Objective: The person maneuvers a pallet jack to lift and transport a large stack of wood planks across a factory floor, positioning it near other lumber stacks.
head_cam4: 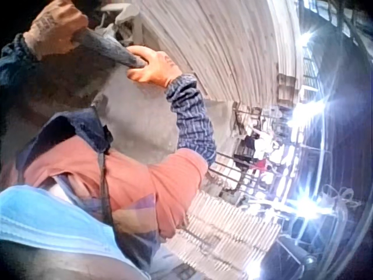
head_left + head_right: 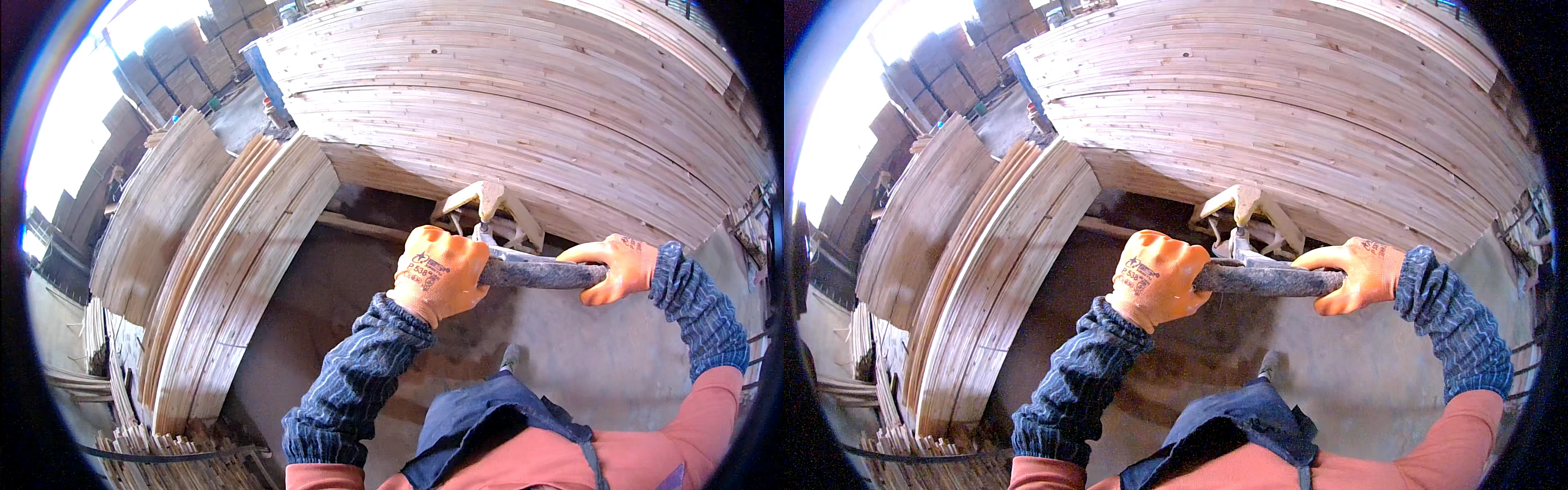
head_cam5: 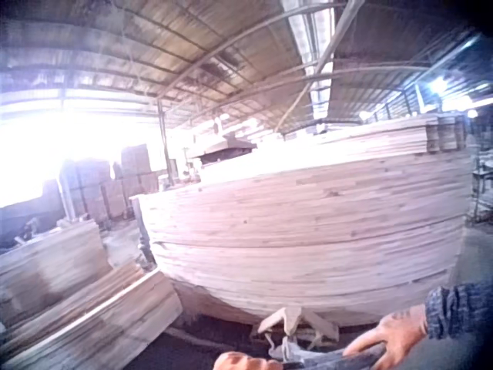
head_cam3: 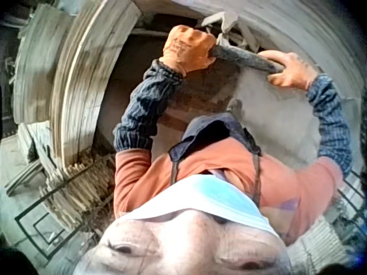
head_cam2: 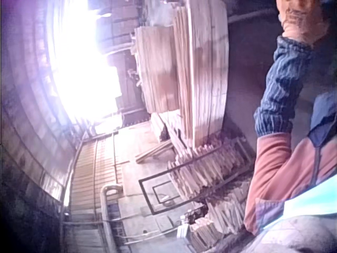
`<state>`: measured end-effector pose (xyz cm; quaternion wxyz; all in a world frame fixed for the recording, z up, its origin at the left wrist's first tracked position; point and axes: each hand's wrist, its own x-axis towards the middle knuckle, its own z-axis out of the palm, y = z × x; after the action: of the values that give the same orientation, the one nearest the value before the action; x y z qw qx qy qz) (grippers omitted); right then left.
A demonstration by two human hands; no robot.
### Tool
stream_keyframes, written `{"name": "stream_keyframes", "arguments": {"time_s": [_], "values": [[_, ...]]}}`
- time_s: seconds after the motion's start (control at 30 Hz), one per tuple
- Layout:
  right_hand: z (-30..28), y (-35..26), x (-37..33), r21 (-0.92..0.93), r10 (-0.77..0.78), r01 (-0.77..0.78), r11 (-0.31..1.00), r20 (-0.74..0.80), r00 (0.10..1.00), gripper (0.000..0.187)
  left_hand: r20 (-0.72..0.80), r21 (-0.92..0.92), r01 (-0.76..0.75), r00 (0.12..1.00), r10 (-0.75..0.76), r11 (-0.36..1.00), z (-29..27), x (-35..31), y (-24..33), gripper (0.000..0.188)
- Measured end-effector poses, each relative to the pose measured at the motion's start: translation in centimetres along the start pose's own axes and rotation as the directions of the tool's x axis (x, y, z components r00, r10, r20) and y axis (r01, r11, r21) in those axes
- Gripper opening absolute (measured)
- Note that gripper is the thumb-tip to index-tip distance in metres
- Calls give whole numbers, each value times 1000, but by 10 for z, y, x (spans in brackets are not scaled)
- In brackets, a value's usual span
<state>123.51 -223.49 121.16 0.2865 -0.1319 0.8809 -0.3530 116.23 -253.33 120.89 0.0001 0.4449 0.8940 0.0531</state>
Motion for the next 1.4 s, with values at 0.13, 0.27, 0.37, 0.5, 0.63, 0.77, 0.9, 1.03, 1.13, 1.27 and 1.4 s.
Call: {"name": "stream_keyframes", "arguments": {"time_s": [0.13, 0.27, 0.37, 0.5, 0.63, 0.77, 0.9, 1.03, 1.13, 1.27, 1.4], "values": [[4, -4, -3, -10, -40, 40, 999, -20, 999, 52, 9, 18, -24, 1000, 24, 1000, -7, -5, -2, 28], [6, -15, -7, -67, -5, 5, 998, -11, 1000, 51, -52, 26, -59, 997, 61, 998, -8, -11, -7, 28], [13, -15, -8, -76, -55, 53, 996, -31, 998, 49, -86, 29, -69, 994, 71, 997, -10, -20, -9, 28], [11, -38, -14, -96, 26, -25, 995, 8, 1000, 56, -77, 39, -80, 994, 83, 996, -15, -25, -10, 26], [18, -61, -21, -133, 29, -30, 991, -12, 1000, 48, -120, 42, -83, 989, 88, 996, -22, -41, -12, 24], [31, -86, -27, -47, 13, -14, 999, -16, 1000, 43, -153, 34, -95, 983, 99, 995, -36, -62, -19, 23], [33, -126, -28, -51, 46, -46, 998, 8, 999, 42, -183, 32, -79, 980, 83, 996, -51, -81, -29, 21], [37, -140, -26, -106, 21, -22, 994, -4, 1000, 42, -191, 26, -82, 978, 86, 996, -64, -94, -36, 22], [39, -122, -27, -155, -127, 115, 981, -72, 989, 49, -240, 44, -105, 964, 112, 994, -69, -94, -38, 26], [39, -117, -22, -123, -131, 121, 985, -79, 988, 47, -250, 52, -98, 962, 108, 994, -56, -93, -45, 36], [27, -129, -18, 12, -52, 52, 999, -8, 999, 35, -356, 144, -95, 924, 141, 985, -56, -95, -52, 41]]}}
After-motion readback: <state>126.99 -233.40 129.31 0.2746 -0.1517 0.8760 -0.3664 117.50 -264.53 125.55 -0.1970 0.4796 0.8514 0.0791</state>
